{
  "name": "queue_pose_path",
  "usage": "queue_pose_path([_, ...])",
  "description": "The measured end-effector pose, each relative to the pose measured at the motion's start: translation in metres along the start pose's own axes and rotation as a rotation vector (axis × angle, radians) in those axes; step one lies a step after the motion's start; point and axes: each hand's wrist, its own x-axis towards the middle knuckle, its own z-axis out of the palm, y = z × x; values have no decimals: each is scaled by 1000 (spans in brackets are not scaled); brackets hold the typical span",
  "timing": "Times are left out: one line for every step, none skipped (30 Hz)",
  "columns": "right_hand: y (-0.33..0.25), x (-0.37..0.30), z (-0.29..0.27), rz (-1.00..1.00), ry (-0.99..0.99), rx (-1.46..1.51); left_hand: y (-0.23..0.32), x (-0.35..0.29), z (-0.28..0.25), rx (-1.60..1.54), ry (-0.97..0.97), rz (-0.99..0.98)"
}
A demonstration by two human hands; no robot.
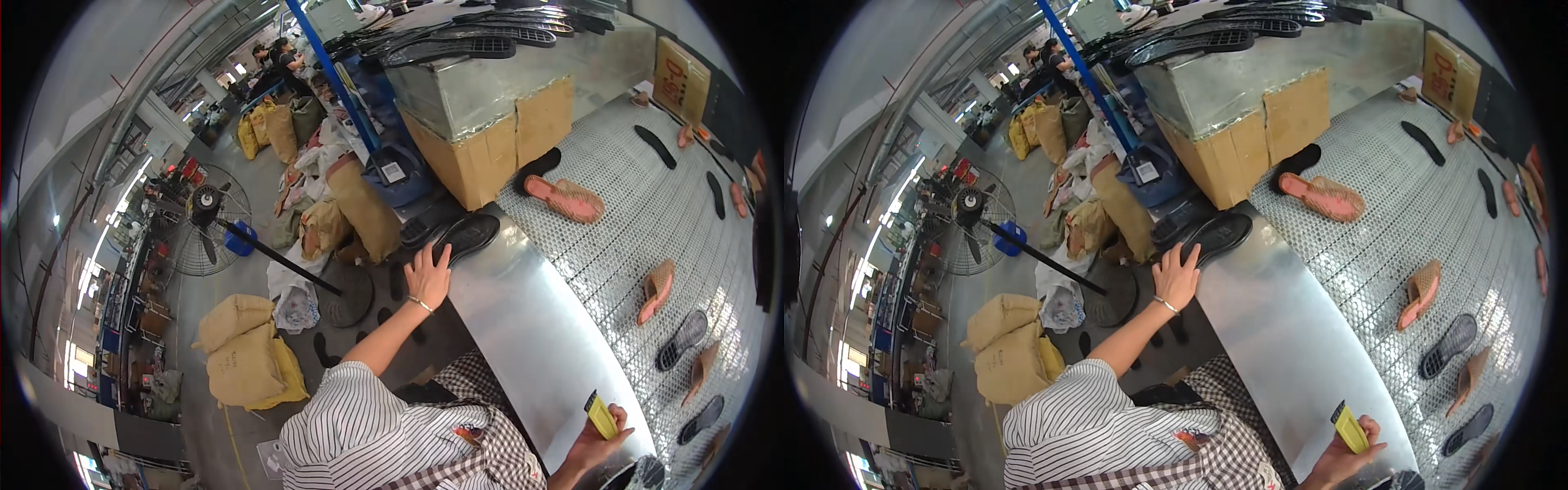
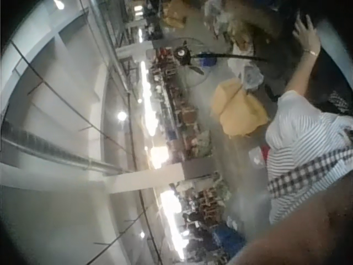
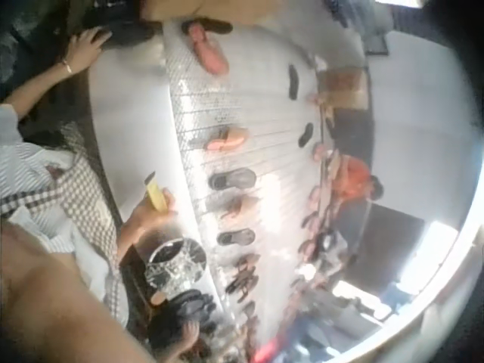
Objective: The recorder uses a yellow applicator to apply glue to the undersides of shoe soles on an assembly line.
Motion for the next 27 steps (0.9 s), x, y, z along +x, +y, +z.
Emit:
queue_pose_path([4, 0, 3, 103, 17, 46, 2, -3, 2, 1, 3, -5])
queue_pose_path([14, 3, -5, 115, -91, 109, 6, -3, 5, 129, 102, 18])
queue_pose_path([23, 7, -11, 108, -92, 114, 10, 1, 6, 258, 201, 42])
queue_pose_path([29, 9, -13, 169, -72, 164, 19, 3, 4, 202, 251, 43])
queue_pose_path([35, 12, -17, 227, -51, 215, 28, 6, 8, 197, 251, 44])
queue_pose_path([44, 16, -26, 227, -63, 253, 36, 10, 12, 75, 270, 119])
queue_pose_path([48, 20, -33, 216, -57, 252, 49, 16, 18, -53, 289, 200])
queue_pose_path([51, 22, -39, 251, -71, 314, 65, 20, 20, -58, 289, 209])
queue_pose_path([54, 25, -44, 286, -84, 377, 83, 24, 20, -225, 245, 282])
queue_pose_path([58, 31, -47, 275, -73, 385, 99, 27, 21, -391, 194, 360])
queue_pose_path([58, 31, -53, 282, -167, 423, 105, 24, 31, -402, 170, 357])
queue_pose_path([60, 31, -59, 289, -260, 463, 108, 30, 43, -499, 79, 364])
queue_pose_path([63, 34, -62, 309, -296, 474, 116, 29, 62, -621, -24, 367])
queue_pose_path([67, 34, -62, 321, -230, 482, 121, 30, 73, -561, 46, 352])
queue_pose_path([64, 32, -55, 319, -210, 466, 123, 35, 77, -590, 15, 352])
queue_pose_path([63, 32, -51, 321, -201, 463, 120, 42, 77, -608, -10, 351])
queue_pose_path([64, 32, -47, 335, -201, 472, 109, 48, 84, -638, 31, 400])
queue_pose_path([62, 31, -46, 329, -187, 465, 99, 51, 91, -669, 73, 446])
queue_pose_path([61, 32, -47, 322, -193, 440, 95, 55, 89, -668, 69, 452])
queue_pose_path([60, 32, -46, 315, -205, 423, 90, 60, 84, -661, 71, 464])
queue_pose_path([61, 32, -44, 310, -199, 426, 76, 65, 83, -663, 67, 471])
queue_pose_path([61, 32, -42, 316, -215, 437, 61, 71, 87, -644, 95, 414])
queue_pose_path([61, 32, -41, 315, -226, 448, 58, 76, 87, -630, 121, 362])
queue_pose_path([61, 32, -39, 317, -223, 454, 59, 77, 89, -639, 114, 379])
queue_pose_path([62, 33, -38, 300, -209, 466, 61, 79, 87, -592, 90, 392])
queue_pose_path([63, 34, -37, 313, -220, 473, 66, 83, 86, -546, 67, 406])
queue_pose_path([64, 35, -38, 323, -230, 478, 75, 89, 87, -554, 61, 432])
